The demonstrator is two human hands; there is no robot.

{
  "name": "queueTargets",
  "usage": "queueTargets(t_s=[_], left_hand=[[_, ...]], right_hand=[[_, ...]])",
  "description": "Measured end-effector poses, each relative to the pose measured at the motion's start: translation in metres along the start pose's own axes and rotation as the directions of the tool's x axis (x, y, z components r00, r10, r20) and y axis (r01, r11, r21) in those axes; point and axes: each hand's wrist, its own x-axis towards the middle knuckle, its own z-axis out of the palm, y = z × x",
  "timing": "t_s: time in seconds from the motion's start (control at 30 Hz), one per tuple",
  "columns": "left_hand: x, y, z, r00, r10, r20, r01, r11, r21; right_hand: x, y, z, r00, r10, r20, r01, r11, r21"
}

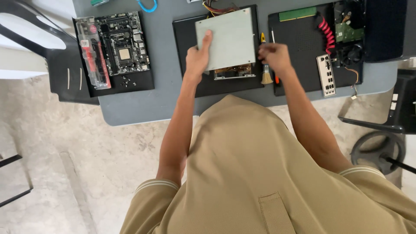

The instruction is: Reassembling a computer power supply unit by placing the circuit board into the metal housing and securing it with screws.

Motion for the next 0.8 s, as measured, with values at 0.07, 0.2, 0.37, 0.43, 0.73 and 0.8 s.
queueTargets(t_s=[0.07, 0.2, 0.37, 0.43, 0.73, 0.8], left_hand=[[-0.009, 0.004, -0.012, 0.994, -0.101, -0.042, 0.097, 0.992, -0.084], [-0.009, -0.014, -0.031, 0.990, -0.121, -0.069, 0.106, 0.975, -0.193], [-0.022, -0.036, -0.053, 0.976, -0.196, -0.093, 0.161, 0.942, -0.295], [-0.033, -0.035, -0.059, 0.970, -0.221, -0.096, 0.178, 0.926, -0.332], [-0.039, -0.061, -0.070, 0.963, -0.254, -0.092, 0.209, 0.916, -0.344], [-0.037, -0.065, -0.070, 0.959, -0.266, -0.096, 0.221, 0.916, -0.334]], right_hand=[[-0.013, 0.009, 0.017, 0.998, -0.033, -0.062, 0.021, 0.982, -0.188], [0.011, 0.037, 0.032, 0.976, -0.209, -0.056, 0.184, 0.939, -0.289], [0.033, 0.051, 0.028, 0.933, -0.360, 0.008, 0.323, 0.825, -0.463], [0.036, 0.055, 0.025, 0.951, -0.307, 0.042, 0.283, 0.805, -0.521], [0.045, 0.074, 0.027, 0.819, -0.525, 0.230, 0.517, 0.504, -0.692], [0.046, 0.076, 0.028, 0.808, -0.541, 0.234, 0.521, 0.468, -0.714]])
